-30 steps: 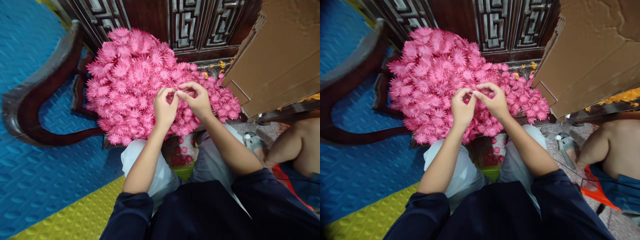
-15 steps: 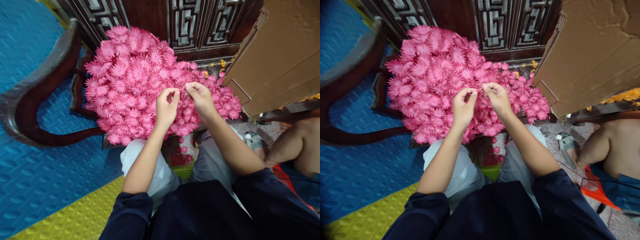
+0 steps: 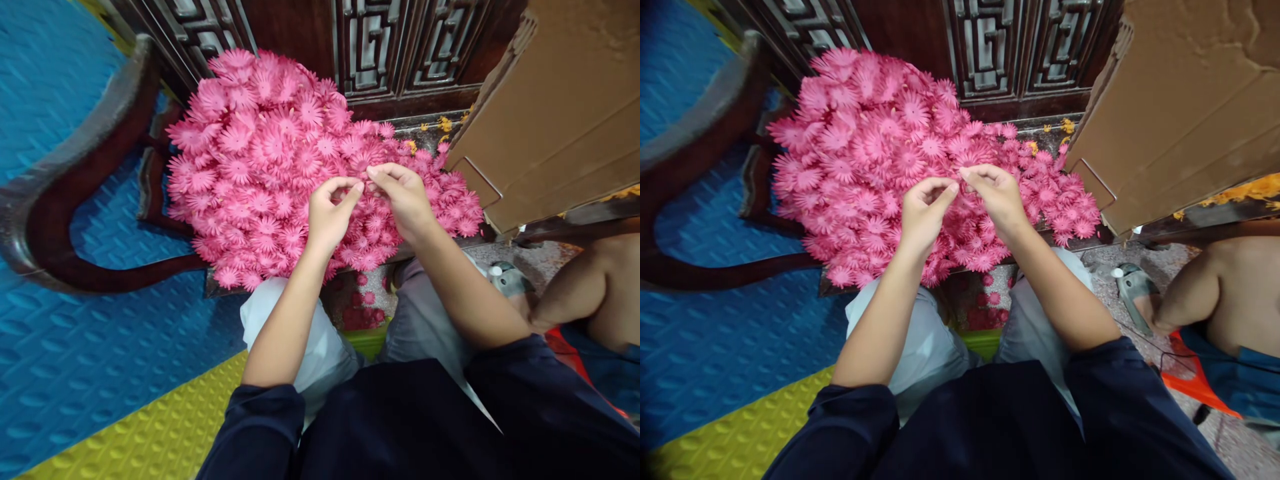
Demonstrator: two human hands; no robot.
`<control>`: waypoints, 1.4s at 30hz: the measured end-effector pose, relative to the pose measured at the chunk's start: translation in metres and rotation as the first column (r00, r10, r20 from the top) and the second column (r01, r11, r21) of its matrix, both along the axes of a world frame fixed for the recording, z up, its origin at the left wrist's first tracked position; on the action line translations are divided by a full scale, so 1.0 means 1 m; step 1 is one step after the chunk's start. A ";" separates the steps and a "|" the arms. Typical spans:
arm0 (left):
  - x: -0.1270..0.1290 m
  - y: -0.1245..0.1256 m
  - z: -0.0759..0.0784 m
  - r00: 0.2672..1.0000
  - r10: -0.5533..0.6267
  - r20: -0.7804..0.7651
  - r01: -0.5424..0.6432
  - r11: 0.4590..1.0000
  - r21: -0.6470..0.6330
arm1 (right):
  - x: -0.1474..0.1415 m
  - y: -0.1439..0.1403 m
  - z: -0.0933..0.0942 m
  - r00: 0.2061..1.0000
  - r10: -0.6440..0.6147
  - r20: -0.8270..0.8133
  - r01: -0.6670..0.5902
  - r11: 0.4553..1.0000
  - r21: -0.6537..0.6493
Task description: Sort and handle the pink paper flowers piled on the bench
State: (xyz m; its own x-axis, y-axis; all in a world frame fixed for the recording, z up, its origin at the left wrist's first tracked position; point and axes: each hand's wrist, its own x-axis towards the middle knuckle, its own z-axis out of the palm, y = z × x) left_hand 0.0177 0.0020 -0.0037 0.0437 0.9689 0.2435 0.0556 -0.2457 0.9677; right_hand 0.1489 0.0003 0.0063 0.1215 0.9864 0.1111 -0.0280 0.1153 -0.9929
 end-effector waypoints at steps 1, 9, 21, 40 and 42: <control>0.000 0.000 0.000 1.000 -0.019 0.013 0.019 1.000 -0.015 | 0.001 0.001 -0.001 1.000 0.004 -0.012 -0.005 1.000 -0.021; 0.000 0.002 -0.002 0.996 -0.076 0.041 0.078 0.997 -0.030 | 0.014 0.010 -0.017 0.998 0.007 -0.070 -0.013 0.996 -0.087; -0.057 0.026 0.013 0.608 0.734 -0.304 -0.657 0.679 0.326 | 0.043 0.024 -0.029 0.998 0.057 0.008 -0.056 0.997 -0.052; -0.004 -0.004 0.007 0.953 0.095 -0.289 -0.035 0.978 0.208 | 0.003 0.001 -0.006 0.990 0.108 -0.088 -0.121 0.980 -0.157; -0.004 -0.004 0.007 0.956 0.094 -0.278 -0.038 0.979 0.198 | 0.005 0.002 -0.008 0.990 0.106 -0.096 -0.120 0.980 -0.159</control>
State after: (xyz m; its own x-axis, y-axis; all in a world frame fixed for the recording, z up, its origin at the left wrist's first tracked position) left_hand 0.0136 -0.0015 0.0036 0.0756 0.9095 0.4089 0.3439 -0.4087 0.8454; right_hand 0.1538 0.0024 -0.0014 0.0104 0.9982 -0.0594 -0.1178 -0.0578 -0.9913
